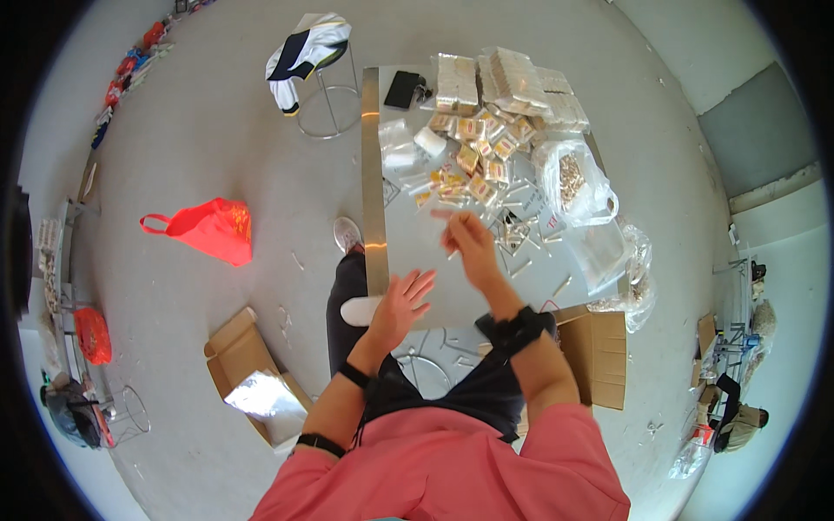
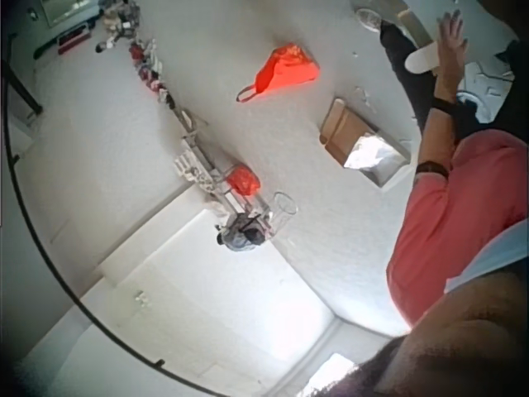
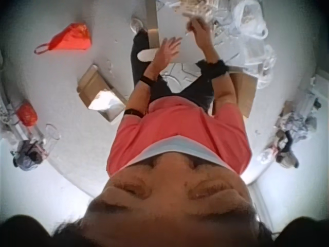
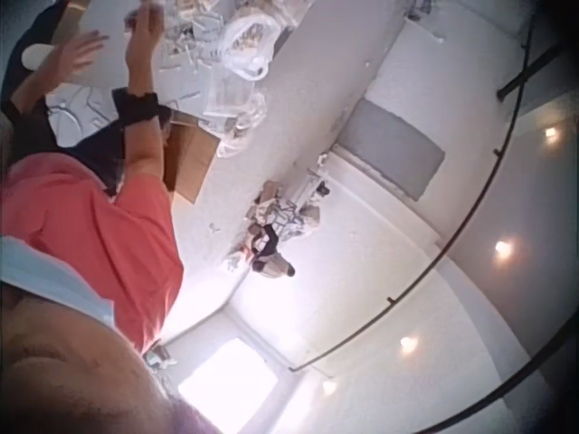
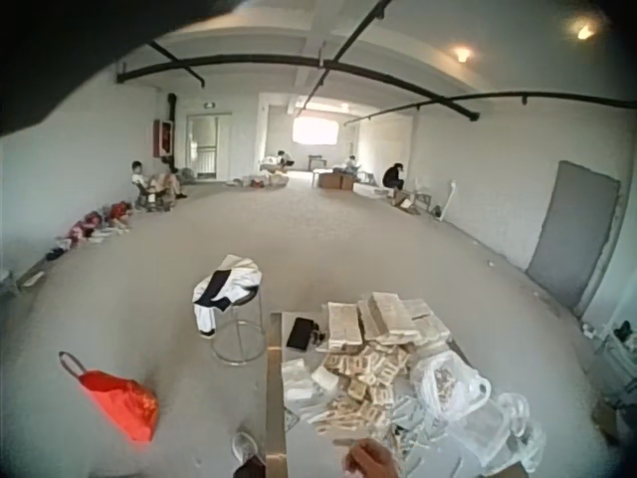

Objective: Manually counting and placing cotton swabs into small plastic bags.

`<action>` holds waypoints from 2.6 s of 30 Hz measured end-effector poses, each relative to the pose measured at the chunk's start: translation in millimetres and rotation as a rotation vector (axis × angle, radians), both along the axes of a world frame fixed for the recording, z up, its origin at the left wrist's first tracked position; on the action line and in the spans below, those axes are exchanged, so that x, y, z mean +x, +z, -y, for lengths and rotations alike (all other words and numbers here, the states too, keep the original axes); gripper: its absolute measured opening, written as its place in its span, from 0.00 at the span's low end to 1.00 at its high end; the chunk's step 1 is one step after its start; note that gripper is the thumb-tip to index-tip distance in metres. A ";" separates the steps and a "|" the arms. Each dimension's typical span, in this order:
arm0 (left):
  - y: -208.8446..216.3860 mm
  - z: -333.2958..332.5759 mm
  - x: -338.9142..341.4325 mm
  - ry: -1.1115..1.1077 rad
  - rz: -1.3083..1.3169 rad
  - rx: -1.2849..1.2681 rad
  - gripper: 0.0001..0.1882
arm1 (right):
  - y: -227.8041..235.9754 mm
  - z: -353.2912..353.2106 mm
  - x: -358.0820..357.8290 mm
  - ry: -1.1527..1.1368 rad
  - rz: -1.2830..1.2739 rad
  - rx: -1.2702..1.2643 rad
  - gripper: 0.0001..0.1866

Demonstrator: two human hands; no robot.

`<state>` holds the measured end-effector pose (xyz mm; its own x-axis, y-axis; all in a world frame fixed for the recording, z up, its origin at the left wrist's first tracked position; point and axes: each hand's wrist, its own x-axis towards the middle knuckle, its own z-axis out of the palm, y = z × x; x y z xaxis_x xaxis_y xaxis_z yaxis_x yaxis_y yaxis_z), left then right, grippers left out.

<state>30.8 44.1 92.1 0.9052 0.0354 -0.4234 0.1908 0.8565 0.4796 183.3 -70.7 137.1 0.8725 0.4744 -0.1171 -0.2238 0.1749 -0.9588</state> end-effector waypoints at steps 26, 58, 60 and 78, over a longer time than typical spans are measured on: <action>93.2 -54.5 -108.4 -0.528 -0.090 0.759 0.06 | 51.9 1.4 -135.8 0.669 0.118 -0.410 0.06; 19.0 -19.7 -135.3 -0.086 -0.121 0.579 0.12 | -26.1 9.6 -190.9 0.379 -0.040 -0.359 0.09; 22.3 -19.4 -137.0 -0.068 -0.115 0.580 0.12 | -29.2 8.5 -193.5 0.363 -0.022 -0.357 0.09; 30.5 -32.2 -133.8 -0.010 -0.132 0.488 0.11 | -0.8 -8.9 -197.8 0.283 0.290 -0.468 0.10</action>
<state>-103.0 76.3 122.6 0.8463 0.2496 -0.4707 0.2841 0.5360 0.7950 -14.4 -61.8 136.3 0.7481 0.6474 -0.1456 0.0813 -0.3072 -0.9482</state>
